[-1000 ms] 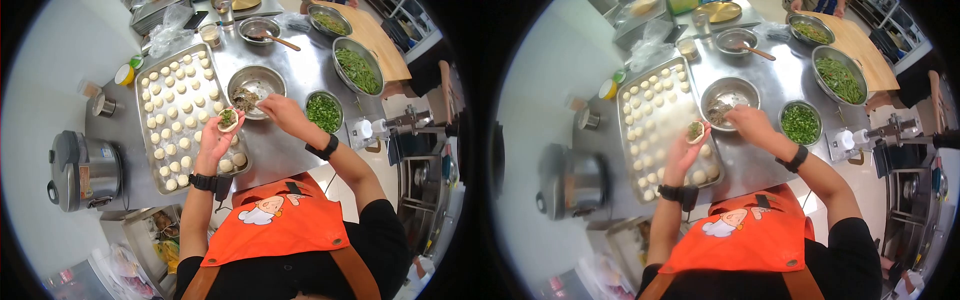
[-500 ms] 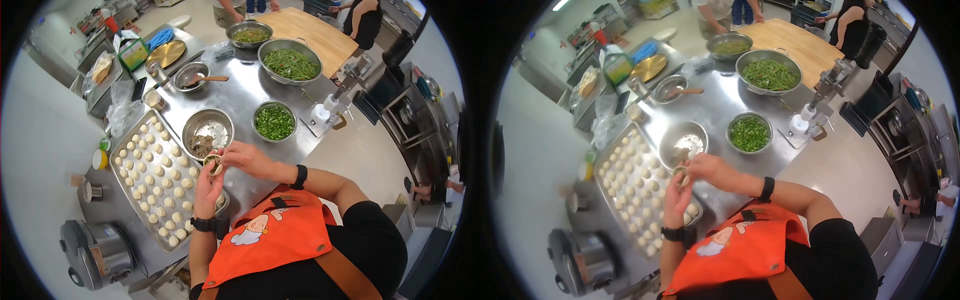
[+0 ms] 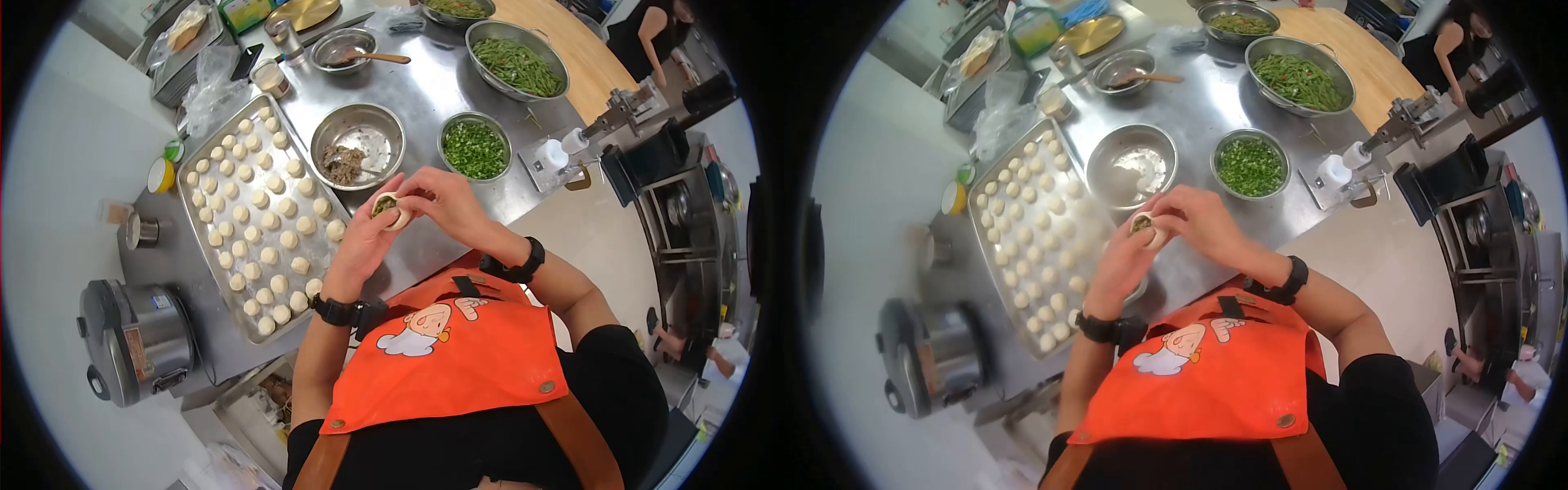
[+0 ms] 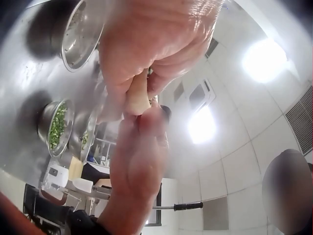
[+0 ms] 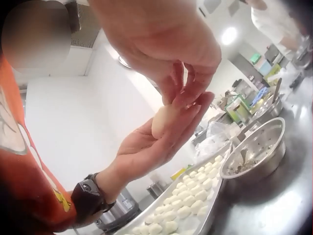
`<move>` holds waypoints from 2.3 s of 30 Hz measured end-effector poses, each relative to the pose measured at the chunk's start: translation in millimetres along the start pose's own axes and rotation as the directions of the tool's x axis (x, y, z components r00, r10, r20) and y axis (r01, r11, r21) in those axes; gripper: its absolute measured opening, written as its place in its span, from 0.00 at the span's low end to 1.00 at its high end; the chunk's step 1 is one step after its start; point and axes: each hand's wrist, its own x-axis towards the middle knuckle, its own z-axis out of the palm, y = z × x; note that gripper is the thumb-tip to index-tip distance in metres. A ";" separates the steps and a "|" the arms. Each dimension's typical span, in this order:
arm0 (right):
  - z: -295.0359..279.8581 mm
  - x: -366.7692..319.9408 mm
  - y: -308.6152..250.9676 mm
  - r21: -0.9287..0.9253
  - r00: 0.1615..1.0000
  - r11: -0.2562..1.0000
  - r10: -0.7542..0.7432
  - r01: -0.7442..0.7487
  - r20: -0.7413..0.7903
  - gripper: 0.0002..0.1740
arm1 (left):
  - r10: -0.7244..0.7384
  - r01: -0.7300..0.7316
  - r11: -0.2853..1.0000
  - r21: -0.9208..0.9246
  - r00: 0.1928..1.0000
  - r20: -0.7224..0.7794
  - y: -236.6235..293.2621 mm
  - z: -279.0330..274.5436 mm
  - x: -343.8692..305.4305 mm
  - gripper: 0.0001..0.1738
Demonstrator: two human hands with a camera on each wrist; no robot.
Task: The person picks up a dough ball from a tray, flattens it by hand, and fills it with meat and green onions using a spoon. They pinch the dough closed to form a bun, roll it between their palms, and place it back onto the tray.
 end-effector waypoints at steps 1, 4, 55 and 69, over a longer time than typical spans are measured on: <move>0.3 -0.1 5.1 -0.038 0.999 0.999 0.036 -0.035 0.028 0.07 | -0.006 0.006 1.000 0.004 1.000 0.007 -1.4 -3.3 1.1 0.32; -0.8 -2.1 8.6 0.026 0.995 0.997 0.074 -0.076 0.073 0.07 | -0.014 0.015 1.000 -0.018 1.000 0.018 3.6 3.1 -2.0 0.31; 7.3 -37.9 18.3 -0.296 0.979 0.938 -0.145 0.182 0.144 0.10 | -0.348 0.362 0.866 0.345 0.932 -0.102 5.0 -24.1 -3.9 0.21; 12.5 -17.0 39.4 -0.219 0.977 0.957 -0.164 0.191 0.137 0.08 | -0.355 0.376 0.783 0.495 0.924 -0.142 24.8 -28.0 20.8 0.17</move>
